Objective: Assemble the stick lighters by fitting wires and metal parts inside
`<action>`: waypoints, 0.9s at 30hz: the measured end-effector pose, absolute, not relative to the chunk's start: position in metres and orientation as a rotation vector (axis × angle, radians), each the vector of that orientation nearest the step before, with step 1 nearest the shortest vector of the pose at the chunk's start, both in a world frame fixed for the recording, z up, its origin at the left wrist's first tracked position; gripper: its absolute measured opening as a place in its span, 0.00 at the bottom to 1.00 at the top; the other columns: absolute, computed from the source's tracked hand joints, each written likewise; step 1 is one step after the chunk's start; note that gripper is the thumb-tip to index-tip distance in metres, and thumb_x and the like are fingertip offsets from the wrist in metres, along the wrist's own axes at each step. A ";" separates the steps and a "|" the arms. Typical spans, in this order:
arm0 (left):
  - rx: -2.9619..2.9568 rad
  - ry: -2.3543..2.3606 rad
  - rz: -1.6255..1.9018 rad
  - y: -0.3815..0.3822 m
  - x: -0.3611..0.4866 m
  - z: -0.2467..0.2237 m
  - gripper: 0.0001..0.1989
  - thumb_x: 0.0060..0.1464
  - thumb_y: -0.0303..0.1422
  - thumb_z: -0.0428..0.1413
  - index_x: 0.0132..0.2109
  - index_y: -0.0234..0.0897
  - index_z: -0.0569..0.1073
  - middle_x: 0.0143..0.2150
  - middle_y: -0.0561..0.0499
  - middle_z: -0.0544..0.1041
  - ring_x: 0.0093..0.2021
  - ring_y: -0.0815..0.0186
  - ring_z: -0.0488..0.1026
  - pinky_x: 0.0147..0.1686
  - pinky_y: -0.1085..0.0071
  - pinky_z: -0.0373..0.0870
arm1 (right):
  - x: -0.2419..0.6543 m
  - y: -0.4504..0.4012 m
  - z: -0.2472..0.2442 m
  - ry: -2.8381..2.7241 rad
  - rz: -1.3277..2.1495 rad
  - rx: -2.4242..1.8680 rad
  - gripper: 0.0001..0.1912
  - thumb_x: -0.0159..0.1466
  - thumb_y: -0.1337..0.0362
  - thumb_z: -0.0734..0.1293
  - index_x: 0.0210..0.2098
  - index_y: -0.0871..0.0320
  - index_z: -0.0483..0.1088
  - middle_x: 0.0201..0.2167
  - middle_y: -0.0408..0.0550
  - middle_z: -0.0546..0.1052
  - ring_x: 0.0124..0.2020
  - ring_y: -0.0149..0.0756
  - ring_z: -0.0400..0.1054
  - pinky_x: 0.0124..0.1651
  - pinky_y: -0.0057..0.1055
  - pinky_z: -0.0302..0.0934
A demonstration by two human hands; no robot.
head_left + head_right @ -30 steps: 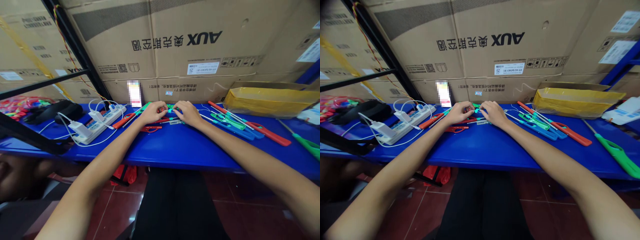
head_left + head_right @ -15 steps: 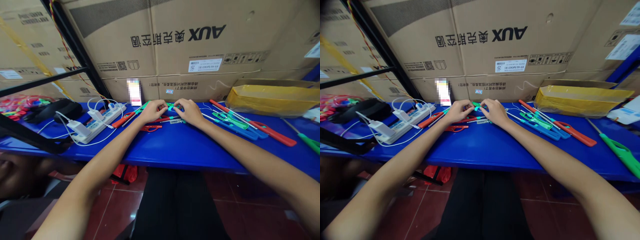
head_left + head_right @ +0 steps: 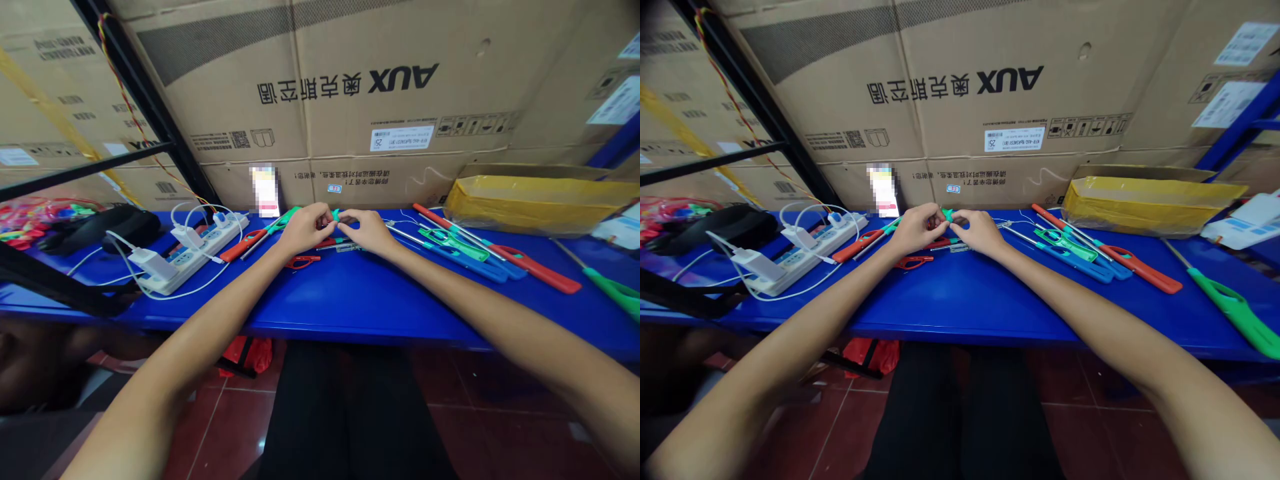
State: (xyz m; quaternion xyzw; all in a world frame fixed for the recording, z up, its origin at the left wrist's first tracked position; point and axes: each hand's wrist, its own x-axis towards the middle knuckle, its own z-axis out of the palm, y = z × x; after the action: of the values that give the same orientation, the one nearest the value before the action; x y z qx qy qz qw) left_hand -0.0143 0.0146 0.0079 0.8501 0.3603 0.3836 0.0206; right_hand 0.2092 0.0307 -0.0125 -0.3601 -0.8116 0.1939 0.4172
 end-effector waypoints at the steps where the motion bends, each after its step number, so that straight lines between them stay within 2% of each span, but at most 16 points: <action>1: 2.652 1.111 1.193 0.013 -0.012 0.008 0.08 0.66 0.36 0.61 0.38 0.41 0.72 0.34 0.51 0.78 0.32 0.63 0.73 0.35 0.65 0.68 | 0.209 0.031 -0.013 -2.035 0.529 -0.881 0.11 0.69 0.64 0.72 0.48 0.52 0.86 0.47 0.50 0.89 0.49 0.50 0.84 0.58 0.48 0.75; 5: 2.677 1.060 1.208 0.010 -0.008 0.010 0.10 0.70 0.40 0.60 0.40 0.42 0.71 0.37 0.50 0.78 0.33 0.63 0.73 0.36 0.64 0.69 | 0.212 0.034 -0.012 -2.039 0.573 -0.813 0.10 0.67 0.64 0.72 0.47 0.54 0.84 0.46 0.51 0.89 0.48 0.48 0.83 0.58 0.45 0.74; 7: 2.675 1.035 1.213 0.008 -0.008 0.011 0.10 0.72 0.41 0.58 0.42 0.42 0.73 0.38 0.49 0.78 0.35 0.62 0.74 0.38 0.64 0.70 | 0.212 0.035 -0.012 -2.034 0.553 -0.822 0.09 0.68 0.60 0.72 0.44 0.55 0.84 0.44 0.51 0.88 0.46 0.48 0.82 0.55 0.44 0.73; 11: 2.683 1.018 1.185 0.005 -0.009 0.014 0.09 0.74 0.39 0.54 0.46 0.42 0.75 0.43 0.47 0.81 0.39 0.60 0.77 0.43 0.62 0.72 | 0.212 0.035 -0.011 -2.021 0.485 -0.896 0.14 0.73 0.52 0.70 0.42 0.54 0.83 0.40 0.51 0.88 0.42 0.48 0.80 0.50 0.43 0.71; 16: 2.676 1.106 1.230 0.007 -0.012 0.013 0.05 0.71 0.35 0.56 0.49 0.42 0.76 0.45 0.47 0.80 0.39 0.60 0.76 0.43 0.61 0.73 | 0.214 0.037 -0.012 -2.016 0.514 -0.900 0.13 0.73 0.55 0.69 0.42 0.55 0.83 0.39 0.50 0.87 0.40 0.46 0.79 0.48 0.41 0.69; 23: 2.715 1.074 1.187 0.017 -0.017 0.011 0.06 0.73 0.35 0.57 0.51 0.44 0.78 0.48 0.47 0.83 0.42 0.60 0.79 0.47 0.61 0.75 | 0.218 0.046 -0.017 -1.983 0.709 -0.776 0.11 0.70 0.54 0.71 0.43 0.54 0.82 0.37 0.48 0.86 0.39 0.44 0.79 0.49 0.42 0.71; 27: 2.724 1.021 1.196 0.018 -0.019 0.012 0.08 0.74 0.37 0.58 0.51 0.42 0.80 0.48 0.47 0.85 0.41 0.61 0.80 0.45 0.64 0.76 | 0.218 0.048 -0.019 -1.951 0.815 -0.722 0.12 0.68 0.53 0.73 0.44 0.54 0.81 0.37 0.48 0.85 0.40 0.44 0.79 0.49 0.42 0.72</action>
State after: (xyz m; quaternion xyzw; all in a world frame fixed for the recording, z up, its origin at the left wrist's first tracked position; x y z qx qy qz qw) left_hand -0.0190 0.0177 0.0118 0.8661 0.3245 0.3801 -0.0017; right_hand 0.2177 0.0483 -0.0193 -0.2905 -0.7850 0.3277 0.4381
